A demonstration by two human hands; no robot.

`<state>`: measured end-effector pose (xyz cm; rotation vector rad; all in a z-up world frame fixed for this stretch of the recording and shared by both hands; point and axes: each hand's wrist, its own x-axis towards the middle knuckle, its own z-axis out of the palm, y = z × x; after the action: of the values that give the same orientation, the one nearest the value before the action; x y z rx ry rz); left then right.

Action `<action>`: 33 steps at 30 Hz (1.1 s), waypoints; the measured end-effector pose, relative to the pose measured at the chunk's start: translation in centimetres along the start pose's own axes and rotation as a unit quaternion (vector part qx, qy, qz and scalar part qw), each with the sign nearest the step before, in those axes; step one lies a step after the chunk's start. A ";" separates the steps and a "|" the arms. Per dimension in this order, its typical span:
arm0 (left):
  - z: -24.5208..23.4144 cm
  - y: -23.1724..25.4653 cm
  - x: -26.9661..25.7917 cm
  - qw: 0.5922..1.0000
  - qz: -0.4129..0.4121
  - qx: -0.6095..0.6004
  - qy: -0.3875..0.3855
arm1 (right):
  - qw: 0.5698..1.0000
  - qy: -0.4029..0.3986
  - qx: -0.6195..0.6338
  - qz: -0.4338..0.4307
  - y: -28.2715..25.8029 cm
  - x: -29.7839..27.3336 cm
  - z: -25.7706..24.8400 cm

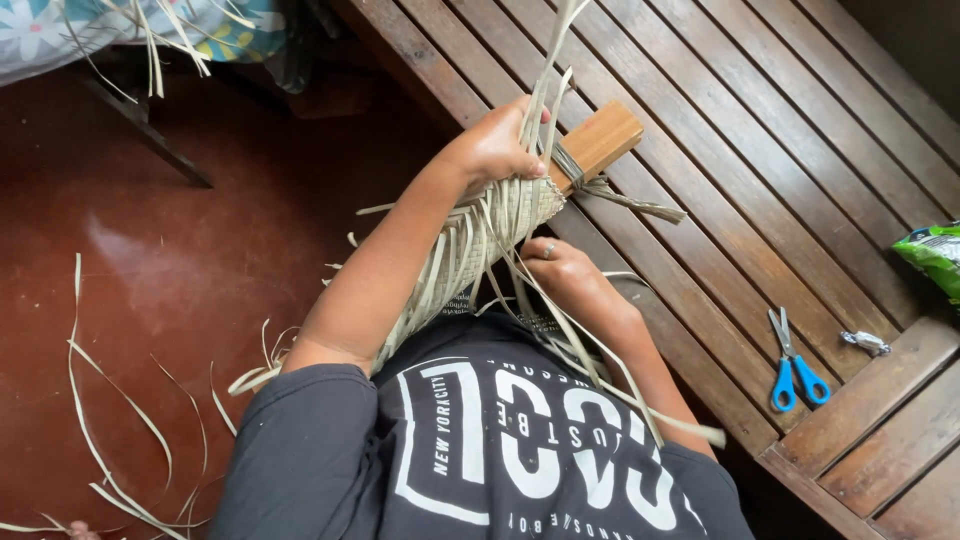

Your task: Weaving plant fibers around a wooden block to create a craft item

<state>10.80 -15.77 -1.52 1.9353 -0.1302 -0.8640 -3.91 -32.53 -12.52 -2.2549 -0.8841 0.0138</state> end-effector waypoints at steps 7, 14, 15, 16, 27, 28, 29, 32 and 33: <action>-0.1 -0.9 -0.4 0.997 0.037 0.069 0.016 | 0.971 0.150 0.157 0.099 -0.1 0.5 -6.4; 1.6 -1.4 -2.1 0.810 0.364 0.285 0.360 | 0.892 0.259 0.284 0.238 2.1 2.3 -3.2; 2.0 -0.2 -3.8 0.756 0.470 0.277 0.362 | 0.882 0.244 0.305 0.262 2.4 2.2 -2.3; 2.6 -1.5 -1.9 0.756 0.469 0.277 0.363 | 0.882 0.243 0.306 0.263 3.2 2.3 -1.1; 4.2 -2.6 3.4 0.876 0.337 0.294 0.180 | 0.847 0.229 0.460 0.137 12.3 0.4 2.1; 4.3 -2.6 3.4 0.876 0.336 0.295 0.180 | 0.847 0.229 0.461 0.136 12.2 0.6 1.5; 4.3 -2.6 3.4 0.875 0.346 0.284 0.183 | 0.843 0.192 0.486 0.130 12.2 0.9 0.9; 4.0 -1.6 2.5 0.896 0.319 0.252 0.181 | 0.842 0.138 0.508 0.118 11.9 1.7 -0.5; 3.9 -1.2 2.0 0.915 0.283 0.229 0.175 | 0.847 0.121 0.505 0.114 11.8 2.0 -0.9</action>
<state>9.58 -18.93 -4.56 2.2708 -0.6923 -0.0913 4.80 -38.04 -18.65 -1.2970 -0.3137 0.2411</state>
